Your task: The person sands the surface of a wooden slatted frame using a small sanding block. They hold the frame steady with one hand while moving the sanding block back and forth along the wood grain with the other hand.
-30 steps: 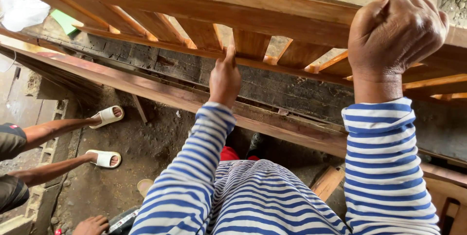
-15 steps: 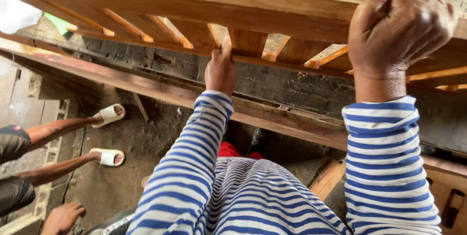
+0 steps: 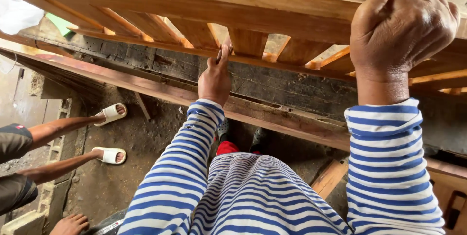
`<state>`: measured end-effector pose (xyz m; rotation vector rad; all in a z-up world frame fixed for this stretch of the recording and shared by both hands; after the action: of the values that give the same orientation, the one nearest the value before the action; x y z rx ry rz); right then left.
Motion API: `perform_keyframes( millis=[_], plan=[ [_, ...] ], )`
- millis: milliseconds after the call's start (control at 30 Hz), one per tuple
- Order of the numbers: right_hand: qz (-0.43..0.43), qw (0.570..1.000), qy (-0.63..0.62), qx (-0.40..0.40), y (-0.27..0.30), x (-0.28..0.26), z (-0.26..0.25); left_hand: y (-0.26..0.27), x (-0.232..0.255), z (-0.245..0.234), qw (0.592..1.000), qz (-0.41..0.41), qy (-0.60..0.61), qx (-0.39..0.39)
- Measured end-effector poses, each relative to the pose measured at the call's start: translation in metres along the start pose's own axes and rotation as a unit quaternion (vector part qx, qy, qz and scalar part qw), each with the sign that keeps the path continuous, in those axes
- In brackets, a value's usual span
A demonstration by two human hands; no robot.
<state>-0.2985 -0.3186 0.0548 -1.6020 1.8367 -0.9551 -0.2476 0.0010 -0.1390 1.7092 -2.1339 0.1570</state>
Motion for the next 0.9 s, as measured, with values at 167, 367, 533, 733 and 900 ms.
perform_keyframes(
  millis=[167, 367, 533, 733, 900],
  plan=[
    [-0.003, 0.999, -0.020, 0.042, 0.000, -0.007, -0.007, -0.013, 0.016, 0.006, 0.975, -0.086, 0.195, 0.060],
    [0.000, 0.999, -0.006, 0.039, -0.006, -0.010, -0.008, 0.004, 0.015, 0.000, 0.591, -0.202, 0.776, -0.081],
    [0.020, 1.000, -0.002, -0.019, 0.005, 0.004, 0.013, 0.002, 0.011, -0.017, 0.881, -0.133, 0.454, 0.001],
    [0.005, 0.999, -0.025, -0.019, 0.001, 0.009, 0.010, -0.017, -0.003, -0.010, 0.998, 0.035, -0.056, 0.002],
    [0.005, 1.000, -0.008, 0.005, -0.004, 0.004, 0.012, -0.028, 0.010, 0.004, 0.999, -0.036, 0.017, 0.036]
  ],
)
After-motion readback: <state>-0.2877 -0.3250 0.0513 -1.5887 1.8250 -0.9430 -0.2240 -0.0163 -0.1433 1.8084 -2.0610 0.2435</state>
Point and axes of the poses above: each hand's wrist, its own y-axis away from the middle knuckle, its own z-axis out of the palm, x = y × z, the point moved 3 cm from there along -y, towards the middle knuckle, and after that the axes turned 1 degree about y, right-handed, at the moved point
